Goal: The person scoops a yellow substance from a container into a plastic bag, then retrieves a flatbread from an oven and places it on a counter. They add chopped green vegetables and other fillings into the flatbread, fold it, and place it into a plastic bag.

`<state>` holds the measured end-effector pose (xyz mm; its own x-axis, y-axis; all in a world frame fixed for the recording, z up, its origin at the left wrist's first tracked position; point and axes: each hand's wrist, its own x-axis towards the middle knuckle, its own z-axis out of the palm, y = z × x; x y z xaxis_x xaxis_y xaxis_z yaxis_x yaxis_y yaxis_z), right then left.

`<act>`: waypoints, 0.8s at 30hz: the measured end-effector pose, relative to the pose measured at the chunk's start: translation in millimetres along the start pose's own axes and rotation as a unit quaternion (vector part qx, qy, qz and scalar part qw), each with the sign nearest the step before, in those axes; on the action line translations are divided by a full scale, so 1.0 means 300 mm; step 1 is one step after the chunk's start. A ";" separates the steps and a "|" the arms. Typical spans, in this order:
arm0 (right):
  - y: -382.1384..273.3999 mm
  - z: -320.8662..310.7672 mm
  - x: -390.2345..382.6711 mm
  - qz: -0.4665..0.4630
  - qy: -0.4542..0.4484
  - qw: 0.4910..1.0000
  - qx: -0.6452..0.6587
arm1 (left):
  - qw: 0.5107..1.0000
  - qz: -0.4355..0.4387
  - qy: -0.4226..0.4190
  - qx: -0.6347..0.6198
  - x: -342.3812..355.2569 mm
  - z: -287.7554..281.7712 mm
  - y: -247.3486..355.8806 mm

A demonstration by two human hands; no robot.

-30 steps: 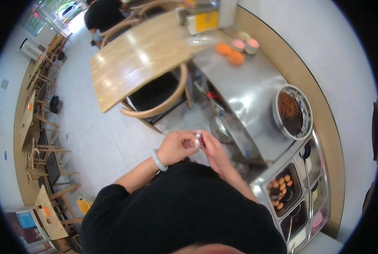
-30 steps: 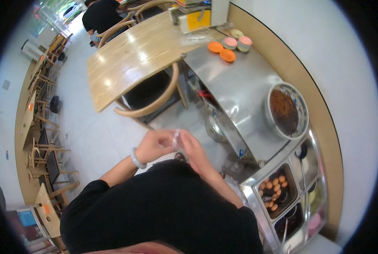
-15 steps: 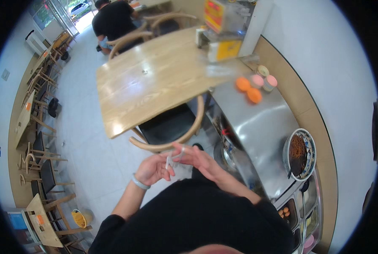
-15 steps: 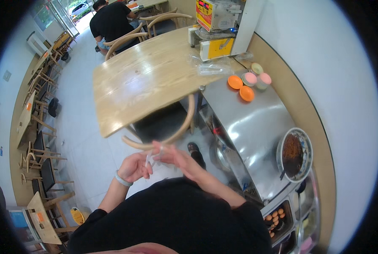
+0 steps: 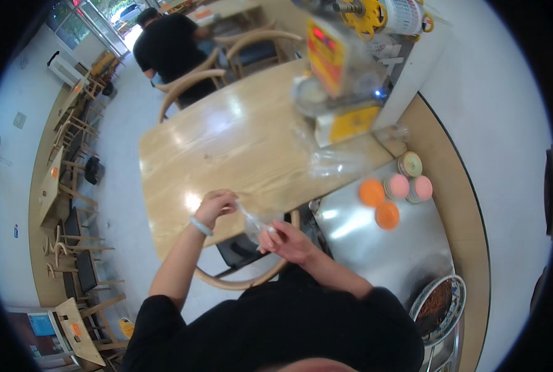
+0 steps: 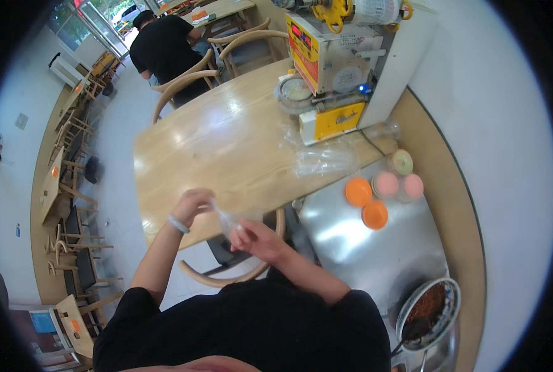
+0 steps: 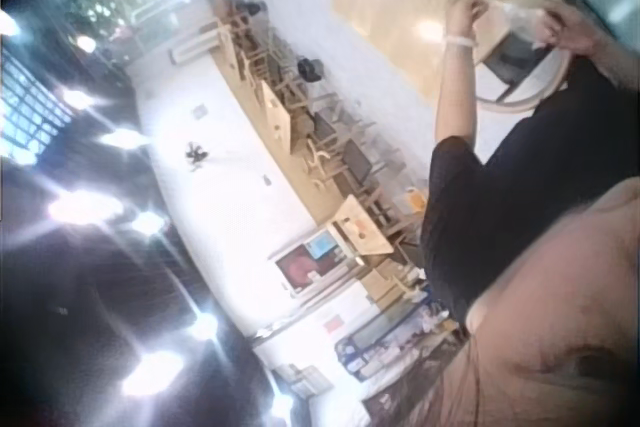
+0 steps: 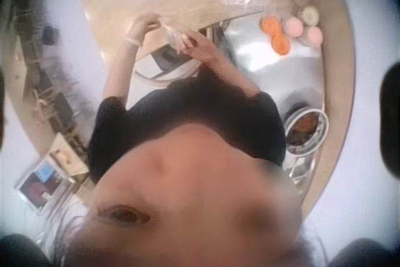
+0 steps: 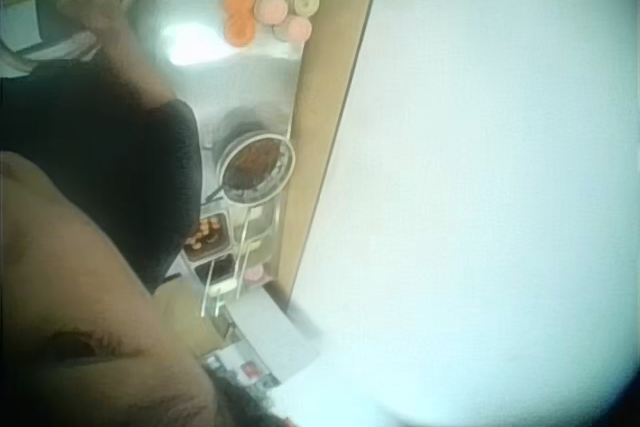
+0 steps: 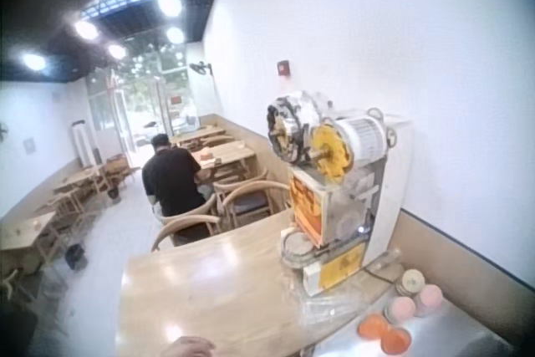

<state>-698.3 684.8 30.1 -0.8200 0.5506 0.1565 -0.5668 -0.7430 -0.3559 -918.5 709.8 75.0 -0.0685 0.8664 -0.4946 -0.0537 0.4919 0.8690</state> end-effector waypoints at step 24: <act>-0.515 -0.785 0.580 -0.269 0.368 0.865 0.208 | 0.714 0.456 0.021 0.531 0.960 0.458 0.376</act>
<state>-734.7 985.0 -104.6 -0.2424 0.8391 -0.4870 -0.9559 -0.2923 -0.0277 -807.3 1026.6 32.4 0.3759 0.8760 0.3023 0.8165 -0.4674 0.3389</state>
